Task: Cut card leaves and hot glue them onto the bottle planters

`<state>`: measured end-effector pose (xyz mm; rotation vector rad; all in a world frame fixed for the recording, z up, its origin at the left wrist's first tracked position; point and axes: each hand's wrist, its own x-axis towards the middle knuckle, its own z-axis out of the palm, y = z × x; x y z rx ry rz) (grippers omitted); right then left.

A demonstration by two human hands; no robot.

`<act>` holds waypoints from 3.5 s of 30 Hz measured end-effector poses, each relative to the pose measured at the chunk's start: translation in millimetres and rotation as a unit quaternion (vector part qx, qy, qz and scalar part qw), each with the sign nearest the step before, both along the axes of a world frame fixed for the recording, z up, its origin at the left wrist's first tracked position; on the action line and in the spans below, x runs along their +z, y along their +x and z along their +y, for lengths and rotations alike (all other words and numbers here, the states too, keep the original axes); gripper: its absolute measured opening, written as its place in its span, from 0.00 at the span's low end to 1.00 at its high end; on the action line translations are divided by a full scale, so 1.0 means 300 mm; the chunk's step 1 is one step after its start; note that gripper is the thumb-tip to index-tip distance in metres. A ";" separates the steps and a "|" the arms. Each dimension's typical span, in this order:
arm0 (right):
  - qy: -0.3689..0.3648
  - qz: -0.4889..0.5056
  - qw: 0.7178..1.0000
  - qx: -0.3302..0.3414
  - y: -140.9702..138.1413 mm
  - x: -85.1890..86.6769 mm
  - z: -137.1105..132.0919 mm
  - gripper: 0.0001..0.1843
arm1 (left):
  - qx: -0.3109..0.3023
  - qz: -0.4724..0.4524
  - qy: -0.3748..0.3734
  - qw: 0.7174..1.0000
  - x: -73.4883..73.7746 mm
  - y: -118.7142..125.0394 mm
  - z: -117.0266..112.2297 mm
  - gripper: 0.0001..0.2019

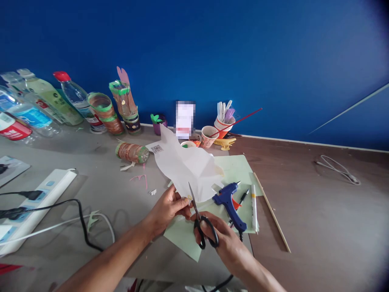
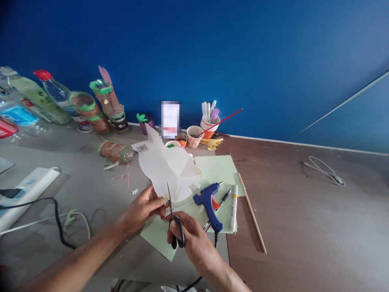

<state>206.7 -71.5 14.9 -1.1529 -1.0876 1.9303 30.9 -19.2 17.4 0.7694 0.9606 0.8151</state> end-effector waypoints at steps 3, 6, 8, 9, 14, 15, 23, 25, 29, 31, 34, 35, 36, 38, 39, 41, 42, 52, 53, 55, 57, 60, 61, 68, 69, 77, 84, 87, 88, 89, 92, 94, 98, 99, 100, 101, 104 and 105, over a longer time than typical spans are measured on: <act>0.010 -0.012 1.000 0.003 -0.002 0.001 0.001 0.31 | -0.002 -0.006 0.005 1.000 0.000 -0.001 -0.001 0.20; 0.019 -0.016 1.000 0.003 -0.006 0.006 0.003 0.31 | -0.004 -0.008 0.006 1.000 -0.003 -0.001 -0.002 0.19; 0.020 -0.016 1.000 0.002 -0.009 0.013 0.005 0.31 | -0.004 -0.009 0.006 1.000 -0.007 -0.002 -0.003 0.18; 0.021 -0.017 1.000 0.004 -0.011 0.017 0.007 0.31 | -0.005 -0.010 0.006 1.000 -0.010 -0.002 -0.004 0.18; 0.024 -0.020 0.999 0.015 -0.014 0.032 0.015 0.30 | -0.010 -0.012 0.008 1.000 -0.021 0.000 -0.006 0.18; 0.023 -0.016 0.999 0.016 -0.014 0.032 0.016 0.29 | -0.011 -0.013 0.008 1.000 -0.021 0.000 -0.007 0.18; 0.026 -0.009 1.000 0.013 -0.019 0.020 0.016 0.28 | -0.010 -0.008 0.005 1.000 -0.014 0.003 -0.009 0.19; 0.028 -0.010 1.000 0.009 -0.022 0.020 0.014 0.28 | -0.008 -0.008 0.004 1.000 -0.014 0.005 -0.009 0.20; 0.029 -0.013 0.999 -0.002 -0.029 0.021 0.007 0.30 | -0.004 -0.007 0.000 1.000 -0.012 0.008 -0.009 0.20; 0.030 -0.014 0.999 -0.002 -0.031 0.023 0.006 0.30 | -0.006 -0.008 -0.003 1.000 -0.011 0.007 -0.009 0.20; 0.037 -0.017 0.999 0.005 -0.031 0.027 0.005 0.31 | -0.009 -0.011 -0.005 1.000 -0.012 0.006 -0.011 0.20; 0.040 -0.019 0.999 0.008 -0.030 0.027 0.005 0.31 | -0.008 -0.013 -0.004 1.000 -0.013 0.006 -0.012 0.20; 0.043 -0.021 0.999 0.009 -0.030 0.028 0.004 0.31 | -0.007 -0.015 -0.003 1.000 -0.014 0.006 -0.013 0.20; 0.047 -0.024 0.999 0.009 -0.031 0.027 0.002 0.31 | -0.005 -0.018 -0.001 1.000 -0.016 0.008 -0.014 0.20; 0.049 -0.024 0.998 0.007 -0.032 0.026 0.000 0.32 | -0.005 -0.019 -0.001 1.000 -0.016 0.008 -0.014 0.20; 0.052 -0.026 0.998 0.004 -0.036 0.025 -0.004 0.32 | -0.003 -0.017 -0.002 1.000 -0.017 0.010 -0.013 0.20; 0.053 -0.029 0.998 0.004 -0.038 0.026 -0.006 0.32 | -0.002 -0.015 -0.002 1.000 -0.017 0.011 -0.013 0.20; 0.075 -0.062 0.995 0.011 -0.052 0.045 -0.014 0.29 | 0.004 -0.014 0.004 1.000 -0.012 0.012 -0.012 0.19; 0.075 -0.064 0.995 0.013 -0.053 0.047 -0.014 0.29 | 0.003 -0.016 0.006 1.000 -0.013 0.012 -0.012 0.19; 0.076 -0.065 0.995 0.015 -0.055 0.050 -0.014 0.29 | -0.001 -0.018 0.010 1.000 -0.015 0.012 -0.011 0.19; 0.075 -0.062 0.995 0.014 -0.055 0.051 -0.013 0.29 | -0.008 -0.018 0.017 1.000 -0.018 0.010 -0.010 0.18; 0.074 -0.059 0.995 0.025 -0.047 0.049 -0.012 0.30 | -0.021 -0.015 0.024 0.999 -0.023 0.001 -0.008 0.18; 0.072 -0.061 0.995 0.032 -0.041 0.048 -0.011 0.30 | -0.027 -0.012 0.024 0.999 -0.024 -0.003 -0.007 0.18; 0.048 -0.098 0.990 0.084 0.017 0.053 -0.002 0.30 | -0.072 0.011 0.018 0.997 -0.024 -0.030 -0.002 0.16; 0.051 -0.099 0.989 0.094 0.026 0.056 0.002 0.29 | -0.081 0.015 0.020 0.996 -0.022 -0.034 -0.001 0.16; 0.131 -0.152 0.954 0.222 0.106 0.066 0.056 0.22 | -0.145 0.040 0.029 0.988 -0.023 -0.055 0.000 0.19; 0.177 -0.143 0.947 0.228 0.096 0.063 0.081 0.20 | -0.106 0.030 0.046 0.993 -0.007 -0.063 0.004 0.19; 0.180 -0.148 0.947 0.221 0.091 0.049 0.074 0.19 | -0.109 0.028 0.054 0.992 0.008 -0.074 0.004 0.17; 0.185 -0.152 0.945 0.223 0.092 0.048 0.073 0.19 | -0.119 0.029 0.055 0.991 0.013 -0.078 0.004 0.16; 0.197 -0.157 0.942 0.224 0.094 0.049 0.072 0.19 | -0.129 0.029 0.056 0.990 0.019 -0.083 0.003 0.15; 0.239 -0.187 0.925 0.229 0.106 0.068 0.074 0.16 | -0.165 0.028 0.056 0.984 0.029 -0.093 0.000 0.15; 0.245 -0.215 0.915 0.237 0.114 0.080 0.074 0.11 | -0.183 0.035 0.055 0.981 0.028 -0.095 -0.003 0.15; 0.235 -0.246 0.912 0.228 0.123 0.067 0.059 0.06 | -0.183 0.099 0.064 0.976 0.015 -0.085 -0.009 0.13; 0.237 -0.248 0.914 0.218 0.122 0.058 0.054 0.06 | -0.175 0.109 0.067 0.976 0.011 -0.081 -0.009 0.12; 0.242 -0.245 0.916 0.206 0.121 0.048 0.050 0.07 | -0.162 0.108 0.073 0.978 0.008 -0.077 -0.008 0.13; 0.248 -0.239 0.919 0.193 0.118 0.038 0.048 0.08 | -0.147 0.095 0.082 0.981 0.006 -0.072 -0.006 0.13; 0.266 -0.221 0.927 0.147 0.103 0.019 0.047 0.12 | -0.089 0.028 0.115 0.989 -0.002 -0.064 0.005 0.21; 0.271 -0.223 0.927 0.132 0.096 0.016 0.049 0.12 | -0.064 0.013 0.121 0.990 -0.006 -0.063 0.010 0.23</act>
